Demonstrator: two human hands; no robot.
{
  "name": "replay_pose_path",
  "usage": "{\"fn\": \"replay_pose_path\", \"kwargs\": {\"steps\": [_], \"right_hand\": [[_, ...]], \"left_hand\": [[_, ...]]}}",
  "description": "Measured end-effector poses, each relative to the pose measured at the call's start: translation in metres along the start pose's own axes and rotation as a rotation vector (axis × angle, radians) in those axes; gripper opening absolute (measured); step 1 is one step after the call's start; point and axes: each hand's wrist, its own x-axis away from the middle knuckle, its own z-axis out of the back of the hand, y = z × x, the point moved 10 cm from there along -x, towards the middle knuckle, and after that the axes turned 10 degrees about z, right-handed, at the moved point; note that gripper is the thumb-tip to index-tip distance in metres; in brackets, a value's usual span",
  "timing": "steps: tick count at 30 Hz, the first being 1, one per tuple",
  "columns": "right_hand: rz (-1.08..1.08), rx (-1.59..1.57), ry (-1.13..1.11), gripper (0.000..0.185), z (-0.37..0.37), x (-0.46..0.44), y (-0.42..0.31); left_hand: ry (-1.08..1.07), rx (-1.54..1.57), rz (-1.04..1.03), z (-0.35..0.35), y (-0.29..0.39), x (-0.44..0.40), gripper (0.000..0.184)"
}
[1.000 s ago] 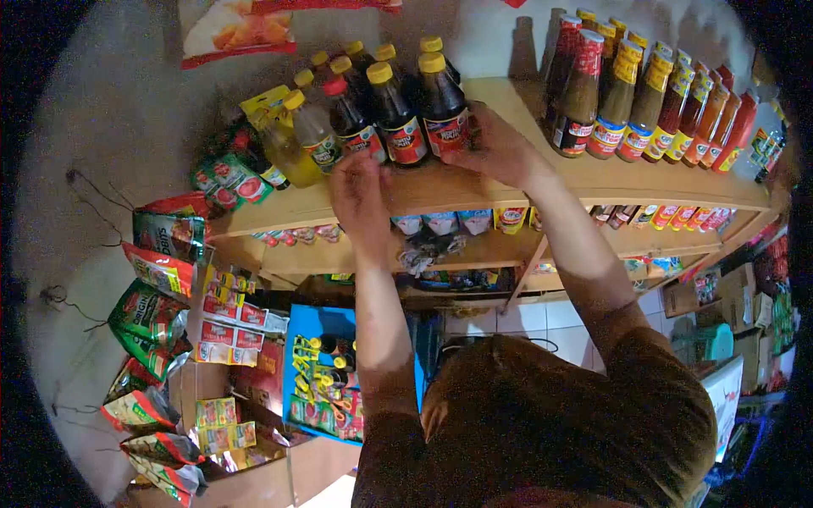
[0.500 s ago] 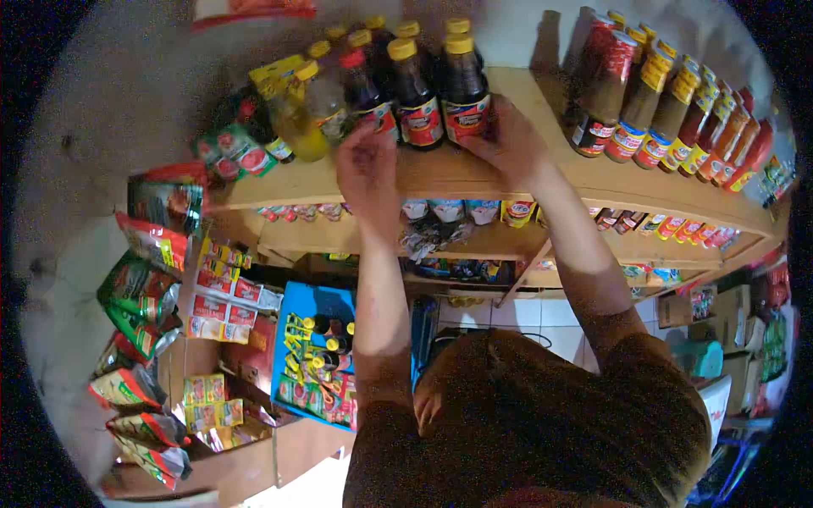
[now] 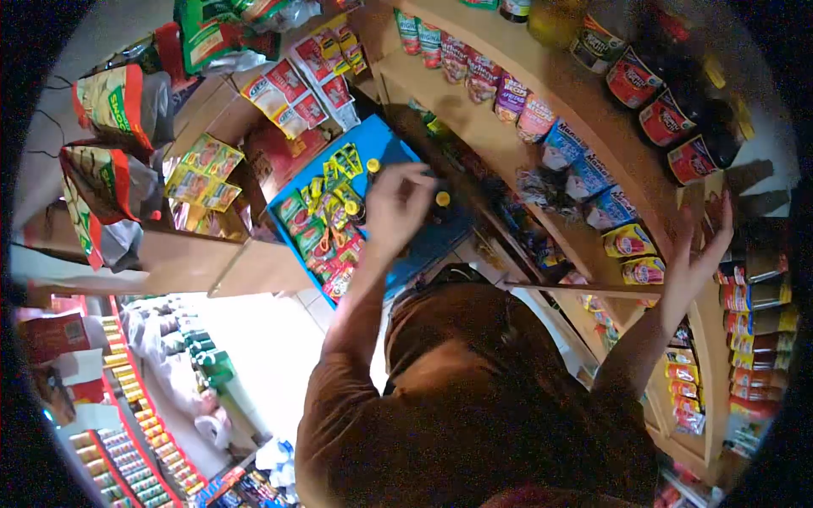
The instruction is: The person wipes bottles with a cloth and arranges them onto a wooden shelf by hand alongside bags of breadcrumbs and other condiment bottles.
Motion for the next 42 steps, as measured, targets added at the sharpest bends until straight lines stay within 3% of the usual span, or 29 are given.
{"fn": "replay_pose_path", "kwargs": {"steps": [1, 3, 6, 9, 12, 16, 17, 18, 20, 22, 26, 28, 30, 32, 35, 38, 41, 42], "right_hand": [[-0.020, -0.087, 0.024, 0.056, -0.003, 0.001, 0.003], [-0.013, -0.015, 0.009, 0.057, -0.005, 0.000, 0.007], [-0.011, 0.009, 0.011, 0.057, -0.007, -0.002, 0.013], [-0.006, -0.043, 0.010, 0.056, -0.008, -0.001, 0.021], [0.022, -0.058, 0.006, 0.054, -0.006, 0.002, 0.027], [0.049, -0.020, -0.024, 0.054, -0.003, 0.001, 0.033], [0.026, -0.037, -0.015, 0.054, -0.001, 0.001, 0.035], [0.000, -0.050, -0.011, 0.054, 0.000, 0.003, 0.034], [-0.030, -0.081, 0.001, 0.053, 0.004, 0.005, 0.037], [-0.041, -0.124, 0.016, 0.052, 0.004, 0.008, 0.038], [0.053, -0.220, 0.041, 0.056, 0.002, 0.005, 0.019], [0.107, -0.318, 0.021, 0.059, 0.005, 0.016, 0.012], [0.040, -0.512, 0.101, 0.060, 0.009, 0.031, 0.002], [0.358, -0.397, -0.088, 0.063, 0.020, 0.013, -0.037], [0.328, -0.377, 0.110, 0.064, 0.055, 0.028, -0.019], [0.198, -0.244, 0.220, 0.065, 0.084, 0.056, 0.010], [-0.044, -0.186, 0.210, 0.052, 0.087, 0.074, 0.047], [-0.030, -0.204, 0.199, 0.047, 0.086, 0.076, 0.051]], "left_hand": [[0.082, -0.081, 0.137, 0.029, -0.017, -0.005, 0.025], [0.252, -0.494, 0.115, 0.079, -0.041, -0.010, 0.035], [-0.018, -0.888, 0.445, 0.094, -0.142, 0.003, 0.042], [-0.123, -0.951, 0.353, 0.077, -0.194, 0.017, 0.046], [-0.168, -0.947, 0.481, 0.075, -0.233, 0.018, 0.049], [0.026, -0.873, 0.547, 0.103, -0.219, 0.024, 0.047], [0.093, -0.945, 0.474, 0.111, -0.168, 0.023, 0.049], [0.214, -1.020, 0.359, 0.126, -0.161, 0.024, 0.049], [0.392, -0.631, 0.226, 0.159, -0.109, 0.021, 0.036], [0.322, -0.138, 0.147, 0.164, -0.032, 0.011, 0.020], [0.284, -0.145, -0.124, 0.153, 0.096, 0.001, 0.014], [0.225, -0.040, -0.211, 0.119, 0.139, 0.001, 0.022], [0.023, -0.002, -0.346, 0.060, 0.198, 0.000, 0.026], [-0.249, 0.159, -0.372, -0.004, 0.253, -0.002, 0.029], [-0.392, 0.070, -0.749, -0.075, 0.340, 0.004, 0.034], [-0.420, 0.092, -0.949, -0.131, 0.398, 0.012, 0.034], [-0.415, -0.189, -1.027, -0.184, 0.437, 0.013, 0.036], [-0.405, -0.253, -1.058, -0.202, 0.445, 0.011, 0.038]]}}
